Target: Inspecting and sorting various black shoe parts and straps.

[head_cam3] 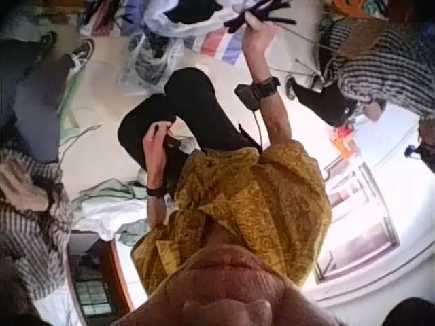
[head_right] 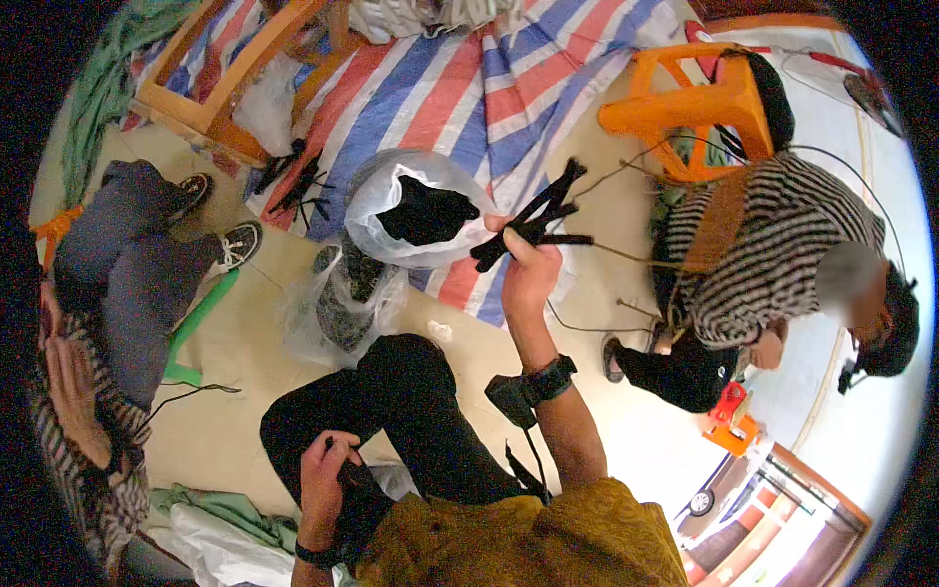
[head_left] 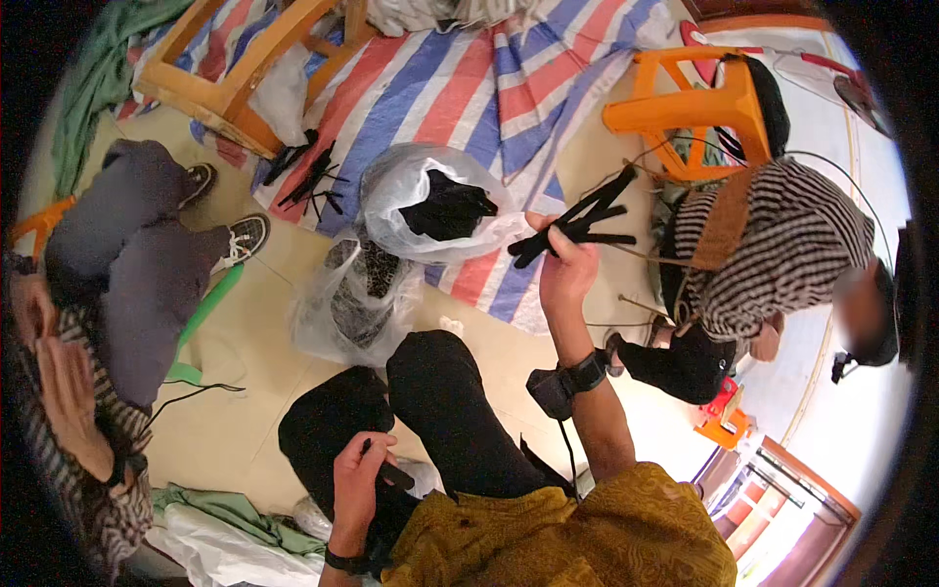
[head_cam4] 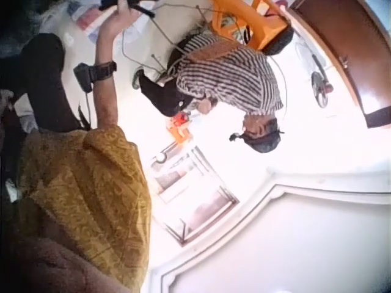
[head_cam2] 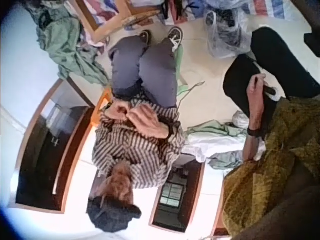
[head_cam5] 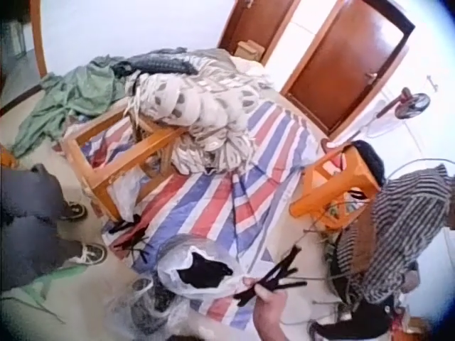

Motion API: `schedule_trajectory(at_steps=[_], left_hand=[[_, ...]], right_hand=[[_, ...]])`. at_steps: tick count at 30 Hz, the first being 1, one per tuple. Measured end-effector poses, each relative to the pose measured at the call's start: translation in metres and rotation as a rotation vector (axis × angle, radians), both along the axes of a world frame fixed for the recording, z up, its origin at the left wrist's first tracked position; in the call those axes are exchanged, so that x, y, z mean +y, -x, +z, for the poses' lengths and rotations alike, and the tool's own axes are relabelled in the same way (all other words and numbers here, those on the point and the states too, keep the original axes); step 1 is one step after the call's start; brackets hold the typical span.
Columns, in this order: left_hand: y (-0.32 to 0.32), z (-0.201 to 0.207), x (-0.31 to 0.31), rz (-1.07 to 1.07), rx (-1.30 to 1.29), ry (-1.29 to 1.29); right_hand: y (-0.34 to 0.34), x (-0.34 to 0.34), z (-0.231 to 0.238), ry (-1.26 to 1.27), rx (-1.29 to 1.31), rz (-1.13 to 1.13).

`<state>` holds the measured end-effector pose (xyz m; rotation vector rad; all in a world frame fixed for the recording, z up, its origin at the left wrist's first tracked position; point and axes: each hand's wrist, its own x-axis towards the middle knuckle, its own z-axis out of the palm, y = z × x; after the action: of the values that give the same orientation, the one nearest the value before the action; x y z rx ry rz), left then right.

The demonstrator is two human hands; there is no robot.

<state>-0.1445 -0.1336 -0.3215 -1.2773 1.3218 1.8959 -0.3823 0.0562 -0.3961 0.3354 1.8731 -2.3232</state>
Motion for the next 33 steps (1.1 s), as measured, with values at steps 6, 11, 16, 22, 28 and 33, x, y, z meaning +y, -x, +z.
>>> schedule_trajectory(at_steps=[6,11,16,22,28,33], left_hand=[[0.024,0.105,0.009,0.006,0.116,0.085],[0.068,0.224,0.022,0.135,0.228,-0.023],[0.076,0.340,0.041,0.168,0.352,0.035],[0.063,0.419,0.063,-0.105,0.425,0.175],[0.051,0.439,0.076,0.070,0.579,-0.017],[0.036,0.453,0.073,0.080,0.609,-0.039]], right_hand=[[-0.011,-0.008,0.135,0.237,-0.303,0.182],[-0.045,-0.008,0.259,0.269,-0.477,0.513],[-0.073,-0.007,0.387,0.259,-0.508,0.813],[-0.093,0.012,0.477,0.195,-0.521,1.137],[-0.110,0.037,0.513,0.207,-0.508,1.075],[-0.136,0.049,0.532,0.173,-0.416,0.897]])
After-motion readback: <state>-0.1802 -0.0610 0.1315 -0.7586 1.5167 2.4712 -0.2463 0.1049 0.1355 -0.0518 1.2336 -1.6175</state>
